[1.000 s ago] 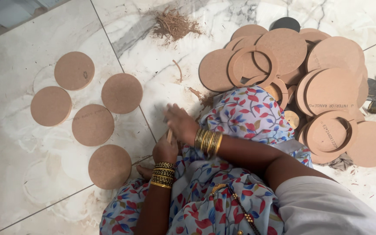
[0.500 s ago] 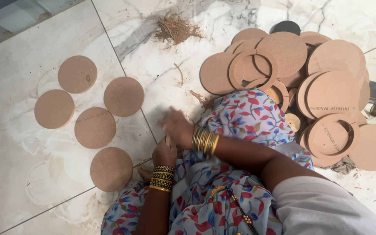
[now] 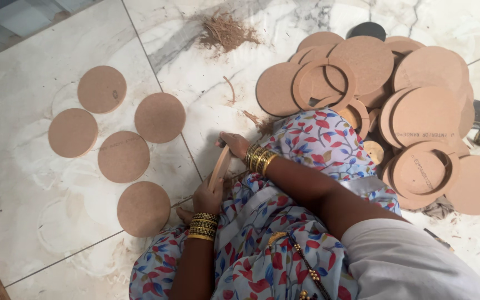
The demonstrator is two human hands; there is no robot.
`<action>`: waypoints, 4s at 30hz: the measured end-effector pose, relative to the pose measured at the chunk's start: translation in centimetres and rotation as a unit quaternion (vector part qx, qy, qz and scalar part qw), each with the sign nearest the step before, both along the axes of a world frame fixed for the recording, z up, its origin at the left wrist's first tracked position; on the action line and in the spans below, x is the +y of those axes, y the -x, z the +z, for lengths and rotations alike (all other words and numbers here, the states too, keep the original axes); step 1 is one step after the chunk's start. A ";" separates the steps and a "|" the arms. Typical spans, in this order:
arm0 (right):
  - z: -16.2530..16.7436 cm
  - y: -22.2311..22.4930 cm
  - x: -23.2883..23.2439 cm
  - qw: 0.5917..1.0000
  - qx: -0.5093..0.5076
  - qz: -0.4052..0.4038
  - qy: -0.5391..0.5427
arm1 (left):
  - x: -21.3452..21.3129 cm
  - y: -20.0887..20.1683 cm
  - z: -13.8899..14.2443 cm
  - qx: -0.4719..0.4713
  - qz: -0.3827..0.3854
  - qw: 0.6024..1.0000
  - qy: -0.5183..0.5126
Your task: The person sits on the floor and sorts round MDF cutouts, separating solid discs from ring-shaped pieces and stacking them into piles by type. They pick pieces one at a time from a mixed pile, place each onto the matching stack, and occasionally reposition pieces on the floor.
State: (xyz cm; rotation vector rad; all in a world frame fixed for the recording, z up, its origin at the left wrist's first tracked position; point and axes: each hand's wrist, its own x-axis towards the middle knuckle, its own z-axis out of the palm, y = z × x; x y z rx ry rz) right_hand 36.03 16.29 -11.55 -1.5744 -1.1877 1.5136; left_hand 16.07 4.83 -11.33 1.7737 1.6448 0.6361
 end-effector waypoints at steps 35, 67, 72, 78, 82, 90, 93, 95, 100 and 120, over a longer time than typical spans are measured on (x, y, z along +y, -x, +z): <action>2.3 0.7 0.2 0.856 -0.316 0.214 -0.348 | 0.6 -0.2 -1.8 0.067 0.007 0.994 0.086; 6.9 3.5 -3.4 0.822 -0.415 0.219 -0.322 | 1.4 0.6 -1.3 0.000 0.018 0.995 0.100; 9.3 5.1 -7.7 0.823 -0.338 0.152 -0.430 | 2.4 0.3 -3.5 0.044 -0.034 0.995 0.078; 8.6 1.2 -0.8 0.999 -0.015 0.045 0.019 | 1.7 0.0 -2.9 0.097 -0.015 0.994 0.046; 9.4 1.3 -0.7 0.989 -0.123 0.066 -0.054 | 1.9 -0.4 -2.3 0.127 -0.012 0.985 0.120; 8.9 5.6 -8.8 0.805 -0.357 0.234 -0.413 | 2.5 0.3 -4.0 0.041 -0.071 0.994 0.067; 6.4 4.5 -5.5 0.860 -0.360 0.236 -0.274 | 2.4 -0.1 -4.2 0.102 -0.041 0.990 0.093; 4.4 3.1 -2.5 0.903 -0.312 0.189 -0.227 | 2.1 -0.2 -3.9 0.122 -0.028 0.989 0.078; 1.8 -1.0 2.2 0.983 0.157 0.084 0.039 | 1.2 1.0 -1.9 0.082 0.011 0.993 0.090; 6.1 5.0 -2.7 0.897 -0.297 0.127 -0.300 | 1.8 0.2 -3.1 0.018 0.027 0.997 0.065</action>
